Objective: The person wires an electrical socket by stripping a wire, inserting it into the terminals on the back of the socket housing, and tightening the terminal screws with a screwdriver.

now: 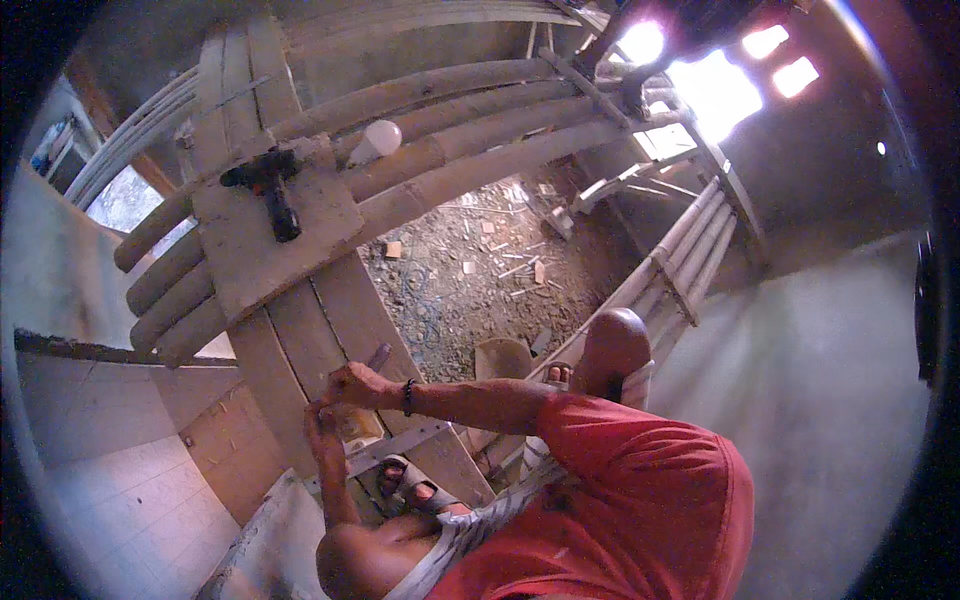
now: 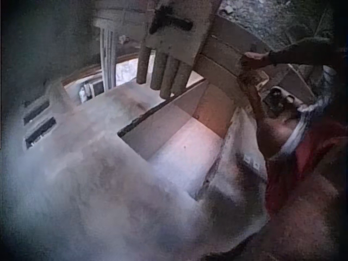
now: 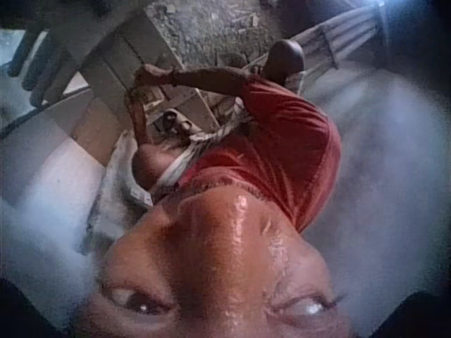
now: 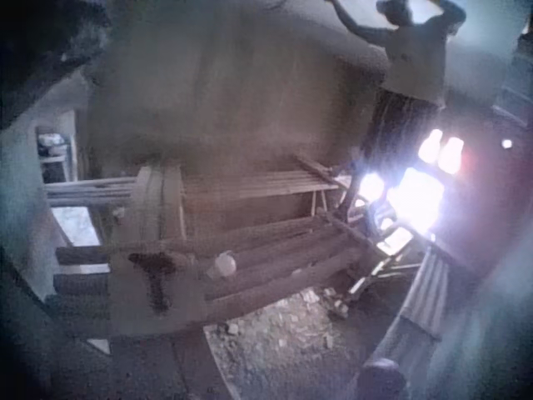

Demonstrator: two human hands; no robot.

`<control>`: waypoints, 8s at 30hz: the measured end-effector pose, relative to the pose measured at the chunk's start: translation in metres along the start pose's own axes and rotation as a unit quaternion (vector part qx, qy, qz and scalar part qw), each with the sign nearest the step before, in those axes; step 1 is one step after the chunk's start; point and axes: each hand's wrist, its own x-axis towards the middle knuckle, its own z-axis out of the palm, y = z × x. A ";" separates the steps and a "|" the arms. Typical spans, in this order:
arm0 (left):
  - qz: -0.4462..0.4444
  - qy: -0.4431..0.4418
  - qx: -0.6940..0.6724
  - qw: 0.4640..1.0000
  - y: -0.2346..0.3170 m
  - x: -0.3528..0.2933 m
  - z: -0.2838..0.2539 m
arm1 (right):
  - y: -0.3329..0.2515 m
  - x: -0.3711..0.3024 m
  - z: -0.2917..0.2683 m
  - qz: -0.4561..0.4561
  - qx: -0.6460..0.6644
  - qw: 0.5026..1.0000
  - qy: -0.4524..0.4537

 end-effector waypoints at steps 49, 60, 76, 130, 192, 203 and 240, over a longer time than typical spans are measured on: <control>-0.091 0.086 -0.210 0.970 0.023 -0.024 -0.014 | -0.022 0.028 0.017 -0.033 0.012 0.976 -0.216; -0.101 -0.020 -0.179 0.978 0.022 -0.027 -0.029 | -0.013 0.020 0.018 -0.047 -0.002 0.965 -0.257; -0.115 0.090 -0.304 0.941 0.026 -0.024 -0.020 | -0.035 0.023 -0.008 0.046 -0.003 0.999 0.001; 0.293 0.256 0.115 0.914 0.134 -0.072 0.013 | -0.124 -0.043 0.007 -0.104 0.051 0.993 -0.002; 0.263 0.216 0.092 0.936 0.118 -0.079 0.017 | -0.105 -0.054 0.019 0.033 0.191 0.981 -0.005; 0.309 0.221 0.290 0.878 0.114 -0.077 0.012 | -0.104 -0.054 0.013 0.052 0.219 0.973 -0.054; 0.279 0.237 0.262 0.893 0.106 -0.075 0.016 | -0.089 -0.052 0.014 0.113 0.292 0.946 -0.083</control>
